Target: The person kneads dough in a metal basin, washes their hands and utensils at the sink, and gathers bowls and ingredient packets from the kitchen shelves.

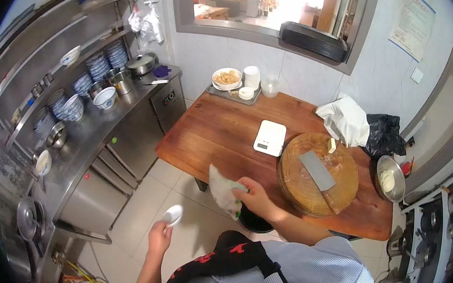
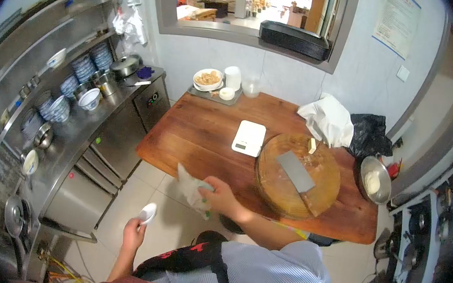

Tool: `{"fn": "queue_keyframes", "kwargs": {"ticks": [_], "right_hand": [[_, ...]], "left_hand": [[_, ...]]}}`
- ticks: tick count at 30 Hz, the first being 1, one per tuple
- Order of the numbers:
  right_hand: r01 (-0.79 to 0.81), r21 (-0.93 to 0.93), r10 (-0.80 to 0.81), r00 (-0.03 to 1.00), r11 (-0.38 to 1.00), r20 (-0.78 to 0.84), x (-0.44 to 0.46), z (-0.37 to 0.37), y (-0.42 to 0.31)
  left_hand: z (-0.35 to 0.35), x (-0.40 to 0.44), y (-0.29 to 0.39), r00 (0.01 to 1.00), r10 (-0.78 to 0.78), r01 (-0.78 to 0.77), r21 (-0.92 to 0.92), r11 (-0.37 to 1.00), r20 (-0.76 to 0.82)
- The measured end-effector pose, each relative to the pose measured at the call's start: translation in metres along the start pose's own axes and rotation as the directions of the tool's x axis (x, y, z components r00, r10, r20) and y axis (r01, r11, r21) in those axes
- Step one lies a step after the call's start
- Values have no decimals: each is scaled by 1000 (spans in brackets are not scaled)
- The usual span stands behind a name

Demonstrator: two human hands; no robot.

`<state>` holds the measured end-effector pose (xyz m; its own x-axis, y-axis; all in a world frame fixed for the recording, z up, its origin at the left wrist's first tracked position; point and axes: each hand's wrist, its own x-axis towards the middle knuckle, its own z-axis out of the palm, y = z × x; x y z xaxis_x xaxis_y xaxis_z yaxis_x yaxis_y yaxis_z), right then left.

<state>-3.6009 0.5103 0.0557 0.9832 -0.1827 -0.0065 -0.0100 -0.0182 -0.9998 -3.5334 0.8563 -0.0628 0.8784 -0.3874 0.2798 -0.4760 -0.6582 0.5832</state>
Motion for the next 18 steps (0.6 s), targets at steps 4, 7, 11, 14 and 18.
{"fn": "queue_keyframes", "kwargs": {"ticks": [4,7,11,14,18], "right_hand": [[21,52,-11,982,998,-188,68,-11,-5],[110,96,-82,964,989,-255,117,-24,-6],[117,51,-92,933,992,-347,177,-57,-12],[125,47,-89,883,991,-460,233,-79,-7],[100,70,-42,819,993,-573,296,-113,-5]], "left_hand": [[21,144,15,938,330,-325,-66,943,107],[30,229,28,889,431,-399,-205,894,152],[42,320,34,808,536,-476,-266,838,245],[63,383,27,785,578,-518,-274,810,223],[91,480,36,721,626,-560,-282,779,297]]}}
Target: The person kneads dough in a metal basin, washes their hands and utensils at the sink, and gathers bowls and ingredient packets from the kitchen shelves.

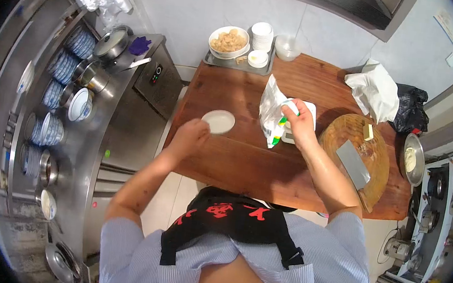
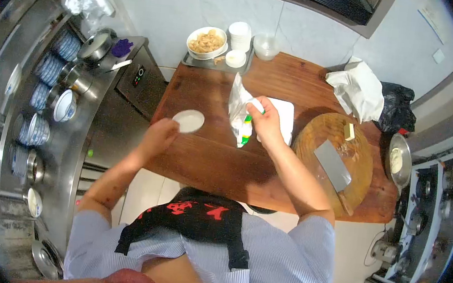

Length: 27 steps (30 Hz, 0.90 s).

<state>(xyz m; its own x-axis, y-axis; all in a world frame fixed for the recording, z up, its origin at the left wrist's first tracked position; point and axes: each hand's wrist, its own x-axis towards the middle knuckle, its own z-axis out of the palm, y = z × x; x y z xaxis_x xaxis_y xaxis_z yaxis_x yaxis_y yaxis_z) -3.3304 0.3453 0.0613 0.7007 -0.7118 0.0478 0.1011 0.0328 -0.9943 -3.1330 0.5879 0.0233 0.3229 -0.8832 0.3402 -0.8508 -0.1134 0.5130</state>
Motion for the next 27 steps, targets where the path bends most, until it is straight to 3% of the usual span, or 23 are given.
{"fn": "queue_keyframes", "kwargs": {"ticks": [3,7,9,11,15,17,19,22,25,26,27], "right_hand": [[-60,132,78,988,989,-137,48,9,6],[47,301,29,970,953,-242,108,17,24],[41,260,43,951,965,-307,129,22,25],[20,192,58,918,981,-391,148,24,33],[-17,266,147,867,964,-475,166,33,45],[-12,288,168,834,957,-525,169,36,49],[17,317,163,832,948,-531,159,37,49],[-73,192,181,747,979,-640,127,45,31],[-37,177,151,705,984,-693,83,48,24],[-35,183,153,712,982,-685,63,48,19],[-39,193,161,721,981,-674,42,49,15]], "left_hand": [[6,80,-53,997,65,-67,43,997,48],[24,194,-110,995,91,-92,-35,995,-49],[34,251,-132,998,58,-59,-40,997,-22],[58,305,-161,984,124,-137,-101,985,-130],[100,402,-202,959,244,-245,6,969,-145],[119,430,-208,973,194,-191,31,981,-128],[133,450,-217,985,126,-146,190,971,116],[136,446,-209,981,115,-138,145,980,157],[125,416,-180,990,140,-140,61,988,3],[115,398,-161,990,106,-110,39,993,95],[142,368,-163,979,162,-159,37,987,-121]]}}
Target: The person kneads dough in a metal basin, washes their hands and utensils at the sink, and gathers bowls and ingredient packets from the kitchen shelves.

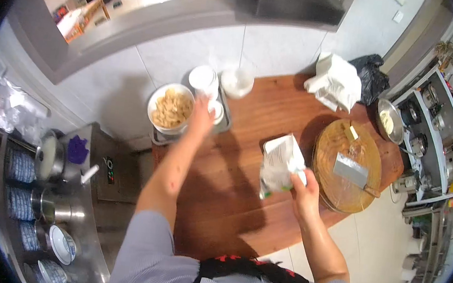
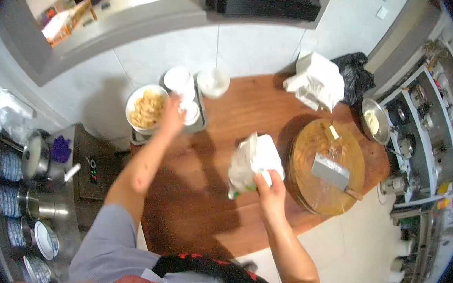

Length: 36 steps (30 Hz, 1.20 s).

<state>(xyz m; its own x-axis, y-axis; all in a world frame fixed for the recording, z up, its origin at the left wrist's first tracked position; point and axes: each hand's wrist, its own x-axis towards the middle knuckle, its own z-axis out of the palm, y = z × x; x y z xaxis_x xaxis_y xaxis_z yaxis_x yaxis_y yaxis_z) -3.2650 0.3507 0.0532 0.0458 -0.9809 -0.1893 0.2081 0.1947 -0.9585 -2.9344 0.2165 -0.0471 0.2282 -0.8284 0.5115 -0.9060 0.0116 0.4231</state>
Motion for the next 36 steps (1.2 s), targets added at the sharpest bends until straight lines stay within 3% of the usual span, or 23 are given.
{"fn": "queue_keyframes", "kwargs": {"ticks": [1,2,3,4,5,6,7,8,11,14,16,17,18,19,20,21,22,24,26,30,34,36], "right_hand": [[13,-53,-14,1000,999,-11,-17,-15,-3],[20,-107,-23,999,994,-24,-34,-31,-6],[48,-126,-49,999,991,1,-52,-49,-7],[71,-148,-69,997,986,23,-72,-71,-9],[93,-172,-87,995,981,41,-91,-90,-11],[85,-173,-81,996,981,32,-113,-109,-15],[74,-177,-72,997,981,18,-137,-129,-20],[57,-182,-59,998,982,-3,-164,-151,-27],[131,-211,-132,991,969,7,-247,-221,-44],[193,-243,-211,976,950,-50,-328,-302,-52],[171,-318,-226,964,932,-143,-380,-352,-53],[176,-450,-280,944,876,-175,-403,-375,-52],[142,-571,-325,917,808,-232,-428,-399,-50],[122,-559,-314,912,820,-263,-457,-424,-49],[109,-543,-320,896,832,-309,-475,-445,-50],[99,-560,-351,863,822,-363,-491,-462,-53],[114,-557,-383,836,823,-394,-519,-488,-46],[114,-587,-461,742,802,-486,-556,-535,-46],[97,-526,-452,654,845,-607,-599,-577,-43],[39,-477,-430,504,878,-749,-662,-663,-34],[-101,-441,-385,344,892,-857,-729,-733,-32],[-155,-432,-401,195,888,-895,-763,-760,-33]], "left_hand": [[-8,-27,30,975,-151,181,-186,966,165],[-27,-53,68,926,-115,195,-196,961,360],[-22,-90,94,887,-72,290,-428,856,457],[-25,-130,127,801,-112,440,-451,777,589],[15,-177,135,776,-28,390,-444,806,630],[19,-214,166,610,-68,600,-404,690,789],[35,-264,193,482,28,812,-459,361,876],[50,-303,217,369,179,927,-374,-10,912],[4,-348,330,267,460,950,-310,19,847],[-32,-379,433,363,670,832,-548,80,648],[-37,-406,498,208,674,928,-361,92,708],[-25,-427,519,225,799,856,-505,112,558],[-19,-445,547,186,852,891,-449,63,489],[-26,-461,583,132,906,886,-458,74,402],[-22,-476,610,57,911,862,-480,161,408],[-31,-479,642,-77,859,885,-362,293,506],[-27,-503,670,-147,845,906,-272,324,514],[-24,-529,733,-258,865,870,-286,402,430],[-10,-567,794,-322,902,880,-261,397,287],[9,-641,924,-418,900,767,-484,422,122],[25,-726,1044,-620,784,662,-555,503,-30],[15,-766,1102,-684,719,625,-606,492,-122]]}}
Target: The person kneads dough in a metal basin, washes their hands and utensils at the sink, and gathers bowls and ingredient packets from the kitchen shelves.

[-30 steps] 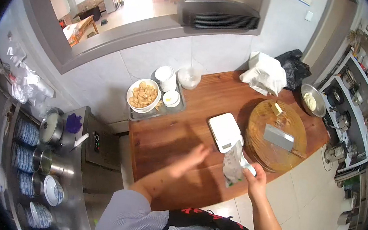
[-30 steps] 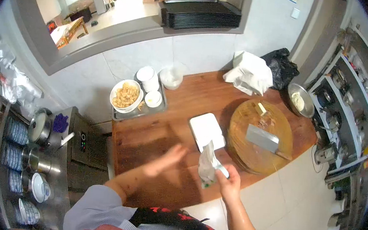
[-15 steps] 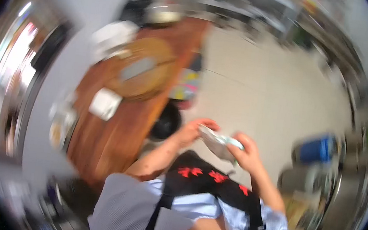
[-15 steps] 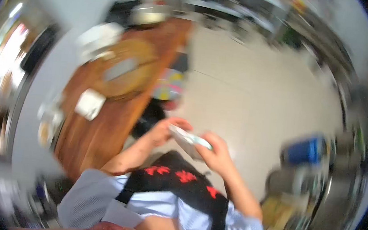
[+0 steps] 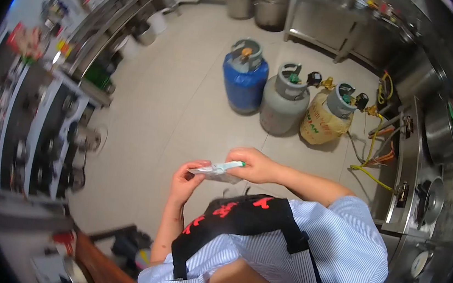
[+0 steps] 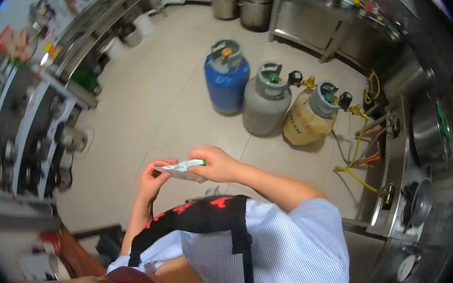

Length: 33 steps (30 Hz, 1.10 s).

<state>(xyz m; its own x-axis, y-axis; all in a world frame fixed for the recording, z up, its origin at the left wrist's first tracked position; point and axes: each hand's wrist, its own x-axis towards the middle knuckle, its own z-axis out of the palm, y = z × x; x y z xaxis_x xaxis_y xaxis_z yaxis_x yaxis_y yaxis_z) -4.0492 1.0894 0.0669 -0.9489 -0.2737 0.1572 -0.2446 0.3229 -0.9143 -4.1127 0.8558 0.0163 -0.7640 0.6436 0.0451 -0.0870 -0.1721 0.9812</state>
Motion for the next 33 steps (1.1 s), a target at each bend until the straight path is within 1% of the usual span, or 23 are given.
{"fn": "queue_keyframes", "kwargs": {"ticks": [1,3,4,6,7,9,10,11,12,13,14,15,16,17,18,19,23,26,27,29,30,31,33], "right_hand": [[-33,7,33,997,999,-66,11,-20,13],[-121,23,123,973,992,-197,33,-55,35],[-146,19,146,962,989,-231,43,-71,44],[-173,24,172,938,985,-301,68,-101,64],[-195,64,205,923,979,-324,84,-117,82],[-261,170,304,895,950,-327,108,-143,111],[-269,139,300,898,953,-321,122,-158,122],[-261,99,280,906,960,-318,144,-176,133],[-254,72,263,911,965,-317,164,-188,141],[-274,77,284,912,959,-295,185,-201,144],[-241,32,239,924,970,-297,209,-214,150],[-211,-18,196,934,977,-298,232,-223,158],[-181,-71,153,943,981,-294,258,-233,169],[-114,-37,99,952,993,-291,283,-243,180],[-105,5,103,961,994,-255,312,-254,191],[-112,22,114,963,993,-243,336,-259,202],[-157,130,179,968,979,-178,443,-283,264],[-170,119,193,956,978,-221,516,-299,296],[-186,161,222,941,969,-254,540,-307,304],[-223,115,249,905,968,-346,578,-331,316],[-244,106,266,885,964,-383,594,-341,322],[-200,27,189,857,979,-479,607,-347,343],[-259,79,256,775,963,-579,628,-375,354]], "left_hand": [[-3,40,1,996,11,-11,6,1000,84],[-2,117,7,986,-37,21,96,995,162],[-4,150,7,979,-71,43,147,988,191],[-11,217,3,949,-32,-45,236,971,313],[-15,246,-6,931,-29,-78,276,958,363],[-22,297,-19,922,-107,-34,352,935,373],[-25,328,-22,919,-112,-46,386,922,377],[-30,352,-20,921,-50,-116,395,911,387],[-37,369,-18,931,-54,-104,407,907,360],[-46,386,-15,939,-58,-95,418,904,339],[-56,408,-9,945,-58,-91,427,900,323],[-67,426,-4,952,-89,-54,450,891,292],[-80,447,-1,955,-68,-78,465,882,290],[-96,469,0,957,-47,-100,479,872,286],[-112,492,2,960,-26,-121,494,861,280],[-127,512,4,963,-28,-122,529,840,268],[-197,602,-8,982,-61,-41,519,854,179],[-247,682,3,958,-72,-107,583,805,276],[-263,712,5,947,-65,-143,597,789,313],[-284,775,10,924,-66,-188,597,780,377],[-291,803,12,913,-77,-198,602,774,400],[-291,834,14,903,-69,-235,623,746,423],[-281,897,17,859,-44,-315,593,740,511]]}}
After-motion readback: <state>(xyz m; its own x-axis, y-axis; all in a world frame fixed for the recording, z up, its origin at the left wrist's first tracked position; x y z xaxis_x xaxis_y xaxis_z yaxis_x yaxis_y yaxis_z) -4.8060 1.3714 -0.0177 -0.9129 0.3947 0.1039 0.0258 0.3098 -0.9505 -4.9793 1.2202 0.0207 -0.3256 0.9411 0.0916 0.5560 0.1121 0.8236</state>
